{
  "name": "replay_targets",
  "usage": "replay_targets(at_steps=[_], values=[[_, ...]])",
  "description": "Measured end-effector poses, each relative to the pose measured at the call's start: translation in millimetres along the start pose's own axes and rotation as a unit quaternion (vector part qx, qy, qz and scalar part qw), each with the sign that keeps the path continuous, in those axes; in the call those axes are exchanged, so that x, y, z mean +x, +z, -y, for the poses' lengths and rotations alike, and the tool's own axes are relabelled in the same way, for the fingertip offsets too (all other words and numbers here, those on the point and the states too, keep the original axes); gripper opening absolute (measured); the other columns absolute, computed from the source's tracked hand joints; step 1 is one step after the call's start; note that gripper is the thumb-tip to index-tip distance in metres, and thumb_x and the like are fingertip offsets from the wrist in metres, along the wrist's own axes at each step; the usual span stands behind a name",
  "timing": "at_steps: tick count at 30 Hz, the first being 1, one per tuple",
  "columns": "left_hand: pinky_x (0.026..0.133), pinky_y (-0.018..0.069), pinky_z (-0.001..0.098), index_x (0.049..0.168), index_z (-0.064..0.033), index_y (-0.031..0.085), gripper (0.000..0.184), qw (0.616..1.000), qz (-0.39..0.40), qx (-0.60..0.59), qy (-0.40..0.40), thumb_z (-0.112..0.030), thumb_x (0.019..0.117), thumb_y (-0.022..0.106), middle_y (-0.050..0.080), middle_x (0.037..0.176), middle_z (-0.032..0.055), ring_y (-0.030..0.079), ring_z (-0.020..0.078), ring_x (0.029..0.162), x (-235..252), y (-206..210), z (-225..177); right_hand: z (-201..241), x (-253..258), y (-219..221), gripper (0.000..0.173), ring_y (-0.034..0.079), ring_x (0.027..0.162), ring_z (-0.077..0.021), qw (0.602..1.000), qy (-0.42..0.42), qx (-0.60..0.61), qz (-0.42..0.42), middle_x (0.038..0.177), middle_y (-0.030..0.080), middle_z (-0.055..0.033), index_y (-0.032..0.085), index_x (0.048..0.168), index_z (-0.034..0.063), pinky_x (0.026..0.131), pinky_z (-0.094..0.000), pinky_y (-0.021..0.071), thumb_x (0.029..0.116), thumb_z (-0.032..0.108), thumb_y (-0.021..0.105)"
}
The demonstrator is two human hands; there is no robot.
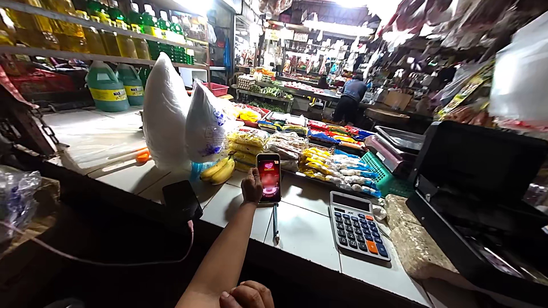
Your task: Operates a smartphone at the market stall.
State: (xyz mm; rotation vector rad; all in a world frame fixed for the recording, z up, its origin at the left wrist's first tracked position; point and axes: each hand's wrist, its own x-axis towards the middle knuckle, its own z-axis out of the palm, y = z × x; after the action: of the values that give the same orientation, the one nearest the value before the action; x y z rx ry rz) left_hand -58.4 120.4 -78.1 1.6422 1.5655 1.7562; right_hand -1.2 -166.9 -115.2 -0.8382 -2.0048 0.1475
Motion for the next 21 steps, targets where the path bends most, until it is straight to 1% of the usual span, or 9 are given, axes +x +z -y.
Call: replay_targets(at_steps=[2, 5, 8, 11, 13, 14, 16, 21], values=[[0.096, 0.0496, 0.0518, 0.115, 0.0135, 0.065, 0.043, 0.999, 0.015, 0.003, -0.033, -0.016, 0.1086, 0.035, 0.070, 0.099, 0.0294, 0.069, 0.0400, 0.103, 1.0, -2.8, -0.3, -1.3, -1.8, -2.2, 0.039, 0.061, 0.118, -0.0263, 1.000, -0.004, -0.010, -0.013, 0.114, 0.070, -0.0123, 0.074, 0.119, 0.0091, 0.108, -0.0403, 0.0442, 0.1057, 0.033, 0.046], [0.094, 0.0492, 0.0557, 0.116, 0.0107, 0.065, 0.042, 0.998, 0.015, 0.004, -0.066, -0.018, 0.1102, 0.034, 0.069, 0.099, 0.0296, 0.068, 0.0419, 0.101, 2.7, -2.9, 3.7, -6.4, -2.0, -5.7, 0.033, 0.060, 0.117, -0.0218, 0.999, -0.020, -0.024, -0.028, 0.111, 0.070, -0.0069, 0.075, 0.113, 0.0134, 0.107, -0.0367, 0.0451, 0.1040, 0.033, 0.051], [0.090, 0.0508, 0.0570, 0.115, 0.0091, 0.065, 0.045, 0.998, 0.010, 0.002, -0.062, -0.021, 0.1113, 0.032, 0.069, 0.099, 0.0287, 0.069, 0.0413, 0.099, 3.2, -0.2, 7.6, -11.0, -1.1, -9.8, 0.023, 0.061, 0.116, -0.0184, 0.998, -0.019, -0.032, -0.042, 0.108, 0.070, -0.0036, 0.074, 0.104, 0.0152, 0.105, -0.0350, 0.0471, 0.1019, 0.029, 0.056], [0.089, 0.0509, 0.0572, 0.113, 0.0103, 0.066, 0.046, 0.999, -0.004, -0.001, -0.038, -0.021, 0.1103, 0.033, 0.070, 0.098, 0.0285, 0.070, 0.0410, 0.097, 1.6, 0.8, 14.1, -14.8, 0.7, -12.2, 0.015, 0.063, 0.111, -0.0150, 0.997, -0.024, -0.037, -0.056, 0.104, 0.070, -0.0007, 0.073, 0.102, 0.0158, 0.102, -0.0326, 0.0492, 0.0986, 0.023, 0.060], [0.091, 0.0505, 0.0572, 0.116, 0.0091, 0.066, 0.046, 0.999, 0.006, 0.003, -0.040, -0.022, 0.1109, 0.032, 0.071, 0.099, 0.0282, 0.070, 0.0408, 0.099, 3.9, 0.9, 12.6, -16.0, 4.1, -13.8, 0.010, 0.063, 0.107, -0.0129, 0.997, -0.024, -0.027, -0.068, 0.099, 0.069, 0.0010, 0.072, 0.098, 0.0162, 0.100, -0.0307, 0.0495, 0.0966, 0.022, 0.064], [0.091, 0.0501, 0.0573, 0.116, 0.0086, 0.066, 0.047, 0.999, 0.012, 0.004, -0.044, -0.023, 0.1110, 0.031, 0.070, 0.100, 0.0279, 0.069, 0.0406, 0.100, 4.6, 1.1, 11.1, -15.9, 5.4, -14.6, 0.009, 0.063, 0.106, -0.0122, 0.997, -0.023, -0.022, -0.068, 0.097, 0.068, 0.0017, 0.072, 0.097, 0.0165, 0.100, -0.0302, 0.0495, 0.0960, 0.023, 0.065], [0.089, 0.0506, 0.0575, 0.114, 0.0090, 0.066, 0.046, 0.999, 0.009, 0.005, -0.045, -0.022, 0.1109, 0.032, 0.070, 0.097, 0.0278, 0.070, 0.0409, 0.097, 5.1, 1.9, 9.4, -15.2, 8.0, -14.4, 0.010, 0.063, 0.103, -0.0114, 0.997, -0.024, -0.013, -0.065, 0.096, 0.068, 0.0019, 0.071, 0.096, 0.0162, 0.098, -0.0293, 0.0497, 0.0958, 0.024, 0.066], [0.085, 0.0517, 0.0575, 0.110, 0.0088, 0.066, 0.046, 0.999, -0.002, 0.007, -0.033, -0.022, 0.1102, 0.032, 0.070, 0.092, 0.0263, 0.070, 0.0402, 0.092, 7.0, 5.5, 11.6, -15.6, 16.2, -10.3, 0.015, 0.063, 0.099, -0.0104, 0.998, -0.011, -0.006, -0.057, 0.096, 0.068, 0.0006, 0.074, 0.098, 0.0154, 0.093, -0.0264, 0.0499, 0.0983, 0.026, 0.064]])
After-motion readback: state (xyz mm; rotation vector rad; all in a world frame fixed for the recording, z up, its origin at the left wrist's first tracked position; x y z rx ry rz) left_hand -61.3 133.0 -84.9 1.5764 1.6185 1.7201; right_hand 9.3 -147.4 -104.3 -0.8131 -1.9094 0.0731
